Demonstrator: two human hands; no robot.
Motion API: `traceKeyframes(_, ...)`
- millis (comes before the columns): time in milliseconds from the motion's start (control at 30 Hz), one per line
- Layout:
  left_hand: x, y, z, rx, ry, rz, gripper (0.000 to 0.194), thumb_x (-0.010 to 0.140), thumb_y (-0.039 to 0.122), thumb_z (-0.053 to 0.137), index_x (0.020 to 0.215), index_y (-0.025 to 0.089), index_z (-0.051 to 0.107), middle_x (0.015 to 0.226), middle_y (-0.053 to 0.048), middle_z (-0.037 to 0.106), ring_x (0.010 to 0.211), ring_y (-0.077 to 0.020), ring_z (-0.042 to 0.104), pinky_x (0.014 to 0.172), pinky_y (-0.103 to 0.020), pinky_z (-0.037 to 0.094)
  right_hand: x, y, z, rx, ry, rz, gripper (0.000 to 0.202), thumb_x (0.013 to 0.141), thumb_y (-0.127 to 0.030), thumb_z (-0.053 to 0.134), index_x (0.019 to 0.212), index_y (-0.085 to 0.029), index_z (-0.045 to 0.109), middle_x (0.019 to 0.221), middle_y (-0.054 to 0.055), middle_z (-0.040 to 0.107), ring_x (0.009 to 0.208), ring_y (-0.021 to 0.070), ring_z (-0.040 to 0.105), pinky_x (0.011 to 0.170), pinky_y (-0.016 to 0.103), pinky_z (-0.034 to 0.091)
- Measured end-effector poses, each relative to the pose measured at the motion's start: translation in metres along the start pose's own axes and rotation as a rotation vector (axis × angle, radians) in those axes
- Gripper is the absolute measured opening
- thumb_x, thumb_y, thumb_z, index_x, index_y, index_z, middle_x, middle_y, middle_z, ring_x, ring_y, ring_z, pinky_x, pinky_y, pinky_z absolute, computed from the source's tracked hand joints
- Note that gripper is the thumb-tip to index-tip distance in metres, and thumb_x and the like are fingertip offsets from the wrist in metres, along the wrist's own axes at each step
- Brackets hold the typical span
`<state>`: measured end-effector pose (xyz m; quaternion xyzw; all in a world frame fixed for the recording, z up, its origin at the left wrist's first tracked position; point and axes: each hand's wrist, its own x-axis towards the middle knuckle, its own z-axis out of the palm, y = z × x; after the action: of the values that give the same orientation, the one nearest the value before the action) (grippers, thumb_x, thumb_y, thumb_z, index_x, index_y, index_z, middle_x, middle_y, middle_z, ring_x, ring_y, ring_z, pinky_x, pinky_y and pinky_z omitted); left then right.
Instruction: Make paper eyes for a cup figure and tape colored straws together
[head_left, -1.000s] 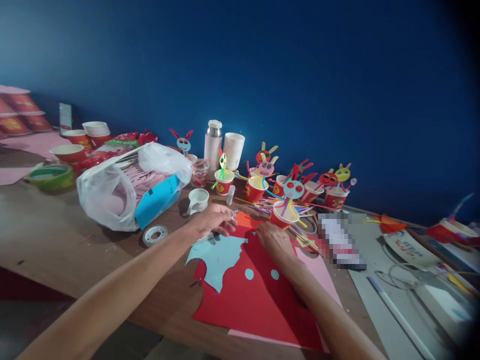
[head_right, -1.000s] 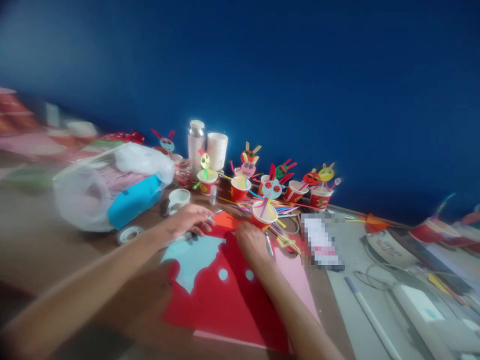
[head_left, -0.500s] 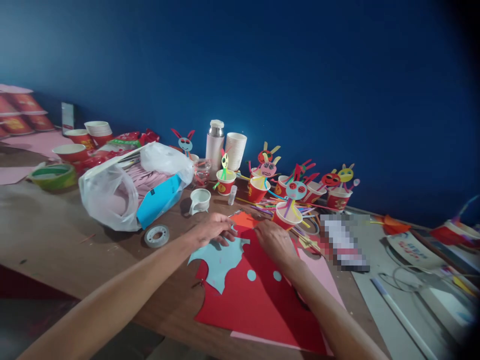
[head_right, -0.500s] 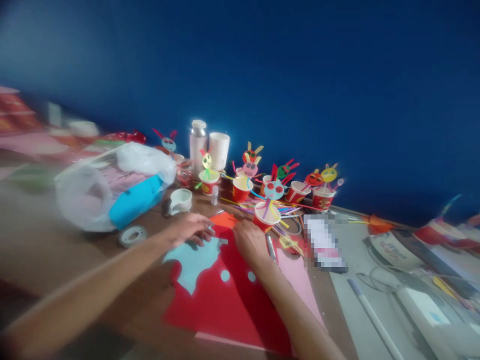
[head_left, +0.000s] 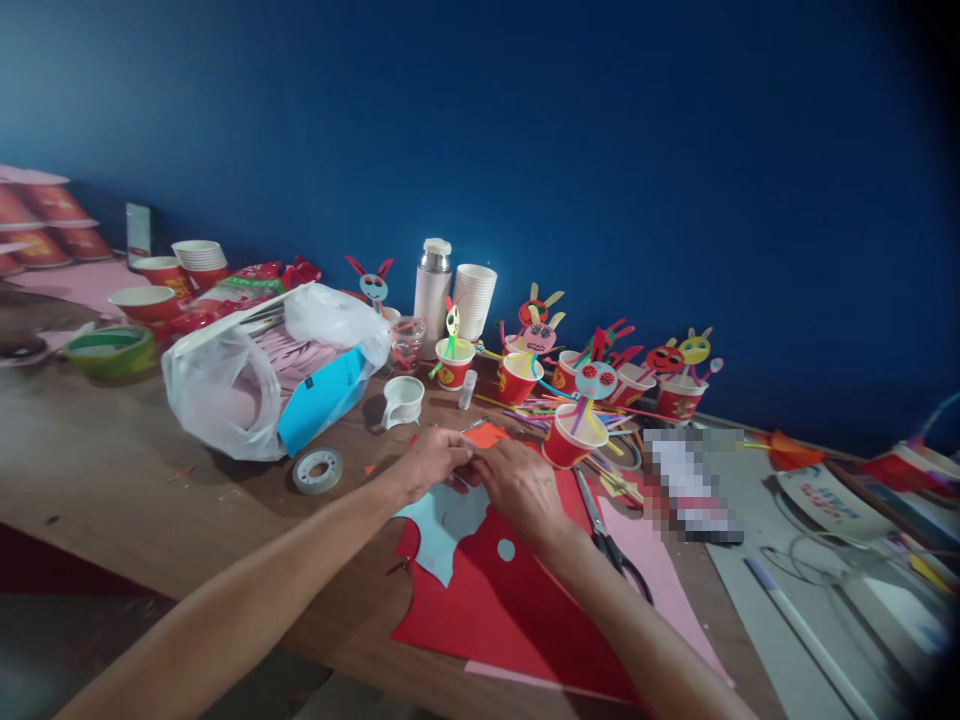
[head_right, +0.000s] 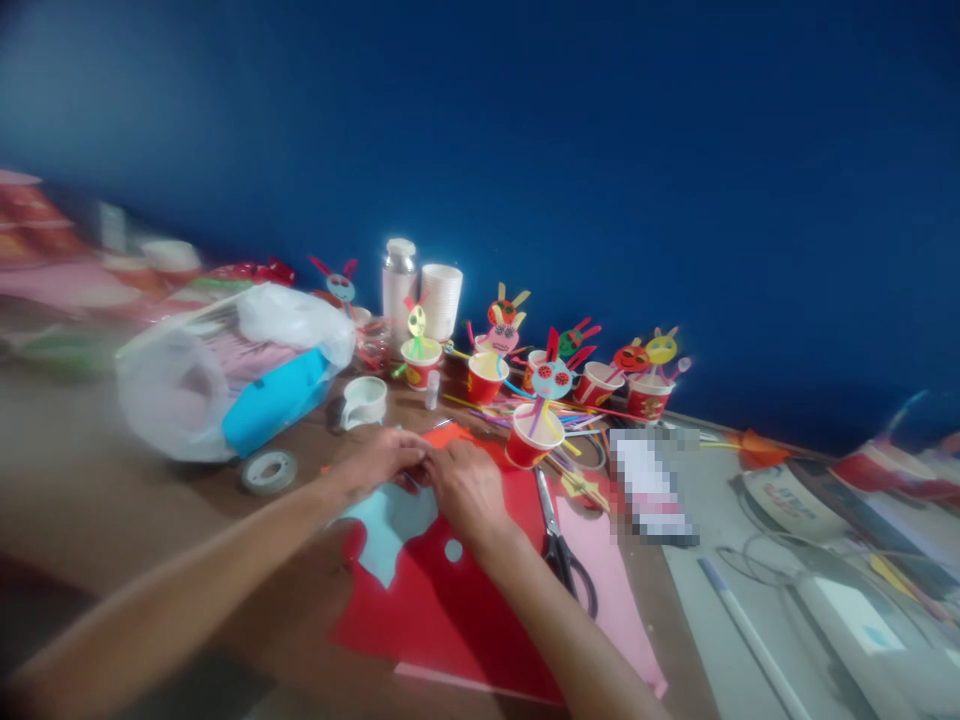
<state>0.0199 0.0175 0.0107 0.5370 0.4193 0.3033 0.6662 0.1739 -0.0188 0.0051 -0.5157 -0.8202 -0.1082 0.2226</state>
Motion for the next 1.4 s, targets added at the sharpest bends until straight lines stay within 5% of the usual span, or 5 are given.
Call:
traceKeyframes(133,0.001,0.012,-0.011,-0.027,0.203,0.053,0.016,0.073,0.014,0.051,0.086,0.009,0.06,0.067,-0.006,0.065,0.052,-0.0124,0.06,0.048,-0.023,0.047,0.011,0.012,-0.007,0.21,-0.043,0.109,0.019,0.088,-0.024,0.046,0.089,-0.022,0.065,0.093,0.002,0.066,0.083,0.0141,0.059,0.065,0.021,0.039)
traceKeyframes(367,0.001,0.024,-0.039,-0.101,0.393,0.136,0.011,0.073,0.013,0.052,0.083,0.01,0.056,0.07,-0.007,0.065,0.057,-0.0132,0.061,0.05,-0.023,0.049,0.026,0.016,0.021,-0.006,-0.201,0.08,0.02,0.087,-0.024,0.046,0.089,-0.025,0.066,0.091,0.002,0.067,0.085,0.0152,0.059,0.066,0.022,0.04)
traceKeyframes(733,0.003,0.017,-0.037,-0.086,0.354,0.096,0.011,0.073,0.014,0.052,0.083,0.011,0.056,0.072,-0.007,0.065,0.053,-0.0108,0.059,0.047,-0.02,0.047,0.037,0.009,0.044,-0.078,-0.213,-0.077,0.019,0.083,-0.009,0.046,0.084,-0.012,0.064,0.082,0.01,0.064,0.082,0.0203,0.057,0.076,0.031,0.038)
traceKeyframes(1067,0.009,0.0,-0.018,-0.069,0.147,0.015,0.018,0.069,0.021,0.057,0.083,0.01,0.061,0.061,-0.006,0.064,0.055,-0.0143,0.06,0.048,-0.022,0.046,0.033,-0.002,0.003,0.163,0.075,0.065,0.015,0.086,-0.019,0.048,0.084,-0.019,0.064,0.082,0.003,0.063,0.08,0.0149,0.055,0.072,0.024,0.037)
traceKeyframes(1400,0.002,0.002,-0.009,-0.228,0.047,-0.028,0.025,0.062,0.014,0.053,0.084,0.011,0.066,0.071,-0.007,0.066,0.063,-0.0164,0.061,0.054,-0.027,0.047,0.017,-0.004,0.014,0.051,0.057,-0.012,0.019,0.087,-0.021,0.046,0.091,-0.021,0.065,0.079,0.004,0.059,0.082,0.0173,0.051,0.076,0.028,0.033)
